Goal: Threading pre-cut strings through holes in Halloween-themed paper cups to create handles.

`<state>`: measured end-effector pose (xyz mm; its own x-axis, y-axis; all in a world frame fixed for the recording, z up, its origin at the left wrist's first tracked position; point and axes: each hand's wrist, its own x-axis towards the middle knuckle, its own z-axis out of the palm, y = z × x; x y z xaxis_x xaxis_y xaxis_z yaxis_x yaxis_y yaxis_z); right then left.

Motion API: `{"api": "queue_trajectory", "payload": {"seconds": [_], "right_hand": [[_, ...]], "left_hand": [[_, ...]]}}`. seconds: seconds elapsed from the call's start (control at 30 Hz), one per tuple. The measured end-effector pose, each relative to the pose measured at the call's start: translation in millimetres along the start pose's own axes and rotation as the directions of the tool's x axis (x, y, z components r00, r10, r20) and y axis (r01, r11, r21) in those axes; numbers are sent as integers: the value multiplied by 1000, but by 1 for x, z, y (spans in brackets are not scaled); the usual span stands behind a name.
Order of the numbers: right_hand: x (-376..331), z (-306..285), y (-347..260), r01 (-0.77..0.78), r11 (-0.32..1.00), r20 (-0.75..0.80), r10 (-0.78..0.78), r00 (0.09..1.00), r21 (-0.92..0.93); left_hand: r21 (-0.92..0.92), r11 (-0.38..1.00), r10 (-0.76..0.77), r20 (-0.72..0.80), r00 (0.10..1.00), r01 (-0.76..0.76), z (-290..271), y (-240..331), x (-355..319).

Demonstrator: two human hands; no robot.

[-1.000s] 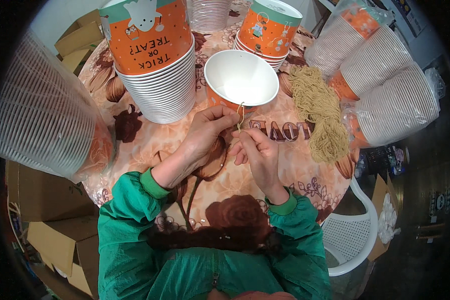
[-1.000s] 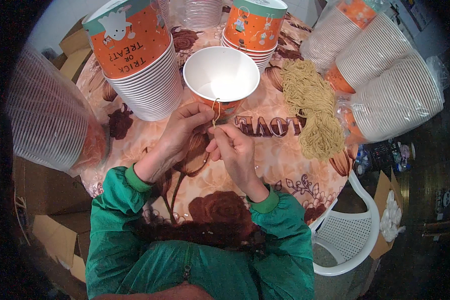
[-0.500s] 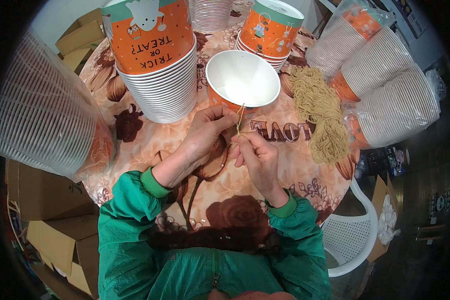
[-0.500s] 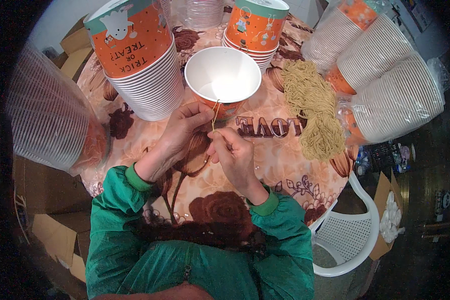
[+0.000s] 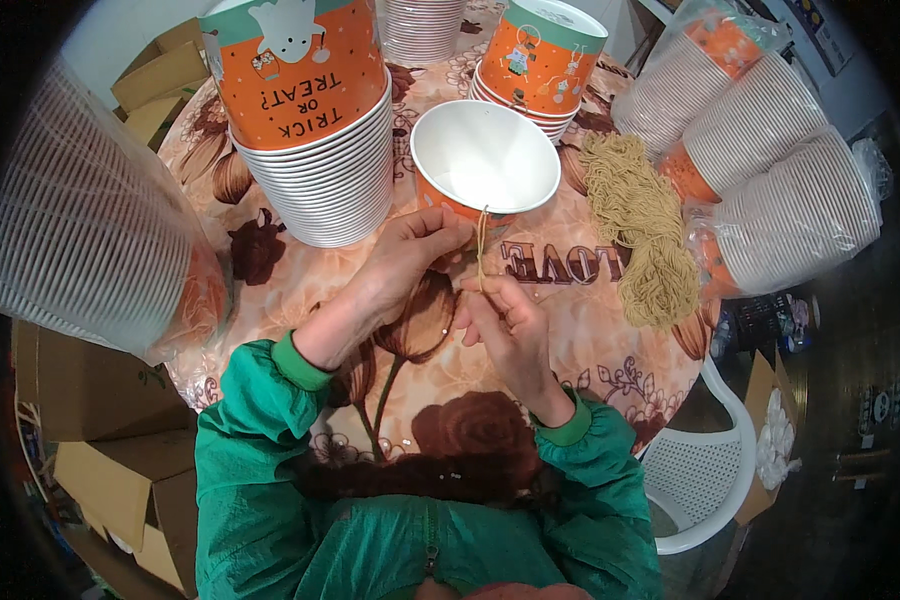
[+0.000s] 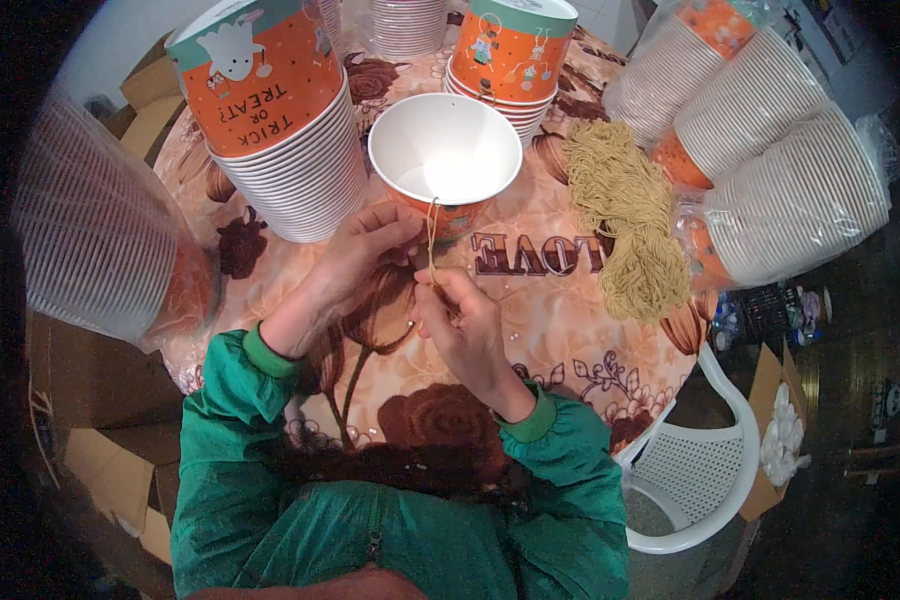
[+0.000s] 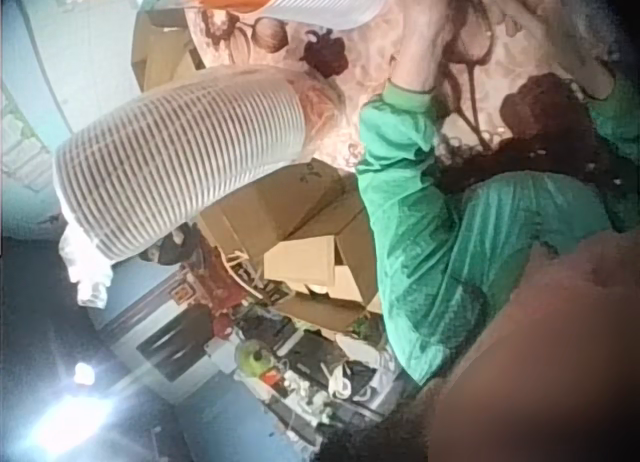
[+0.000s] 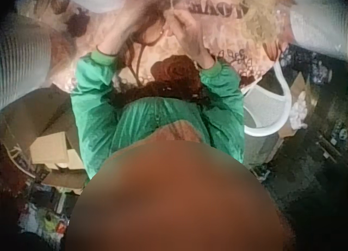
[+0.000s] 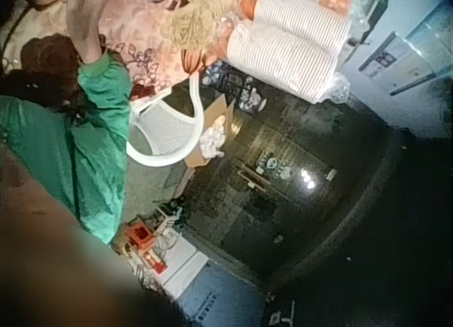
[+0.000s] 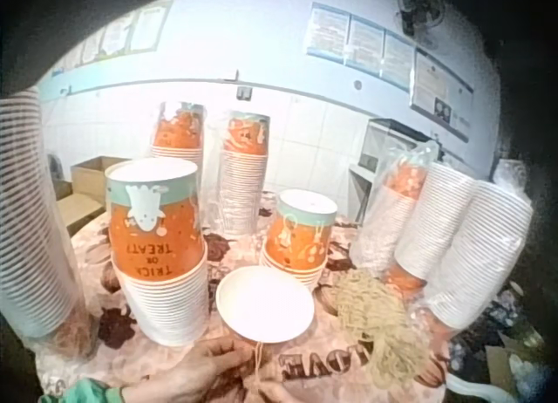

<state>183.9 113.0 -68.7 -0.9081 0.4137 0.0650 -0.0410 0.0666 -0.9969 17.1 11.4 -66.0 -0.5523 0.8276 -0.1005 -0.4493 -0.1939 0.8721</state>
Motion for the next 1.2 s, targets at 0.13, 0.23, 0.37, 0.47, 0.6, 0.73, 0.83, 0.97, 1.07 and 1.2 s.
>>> {"api": "queue_trajectory", "payload": {"seconds": [0.13, 0.23, 0.37, 0.47, 0.6, 0.73, 0.83, 0.97, 1.07, 1.2], "right_hand": [[-4, -1, 4, 21, 987, -1, -22, 1000, -162], [-2, -3, 16, 140, 936, -24, -156, 987, -324], [-3, -1, 21, 188, 890, -33, -221, 975, -416], [-3, -4, 24, 219, 872, 11, -239, 971, -438], [-2, -4, 18, 270, 848, 24, -291, 956, -457], [-2, -3, 14, 257, 856, 10, -283, 959, -448], [-3, -4, 6, 270, 850, 32, -287, 957, -452], [-2, -6, 4, 364, 794, 70, -380, 922, -487], [-2, -5, 4, 445, 713, 136, -448, 884, -542], [-2, 0, 7, 501, 678, 133, -518, 845, -538]], "left_hand": [[99, 992, -89, 91, 992, 80, -15, 5, -2], [200, 978, -97, 185, 978, 59, -16, 7, -2], [217, 968, -163, 152, 975, 128, -9, 6, -6], [203, 970, -167, 150, 975, 135, -6, 7, -8], [130, 982, -151, 124, 981, 135, 0, 6, -10], [89, 984, -164, 155, 974, 151, 3, -2, -10], [-4, 986, -163, 129, 978, 165, 7, -6, -11], [-95, 980, -162, 110, 981, 172, 13, -2, -13], [-105, 981, -154, 108, 982, 165, 10, -5, -11], [-133, 977, -156, 103, 982, 169, 8, 0, -12]]}}
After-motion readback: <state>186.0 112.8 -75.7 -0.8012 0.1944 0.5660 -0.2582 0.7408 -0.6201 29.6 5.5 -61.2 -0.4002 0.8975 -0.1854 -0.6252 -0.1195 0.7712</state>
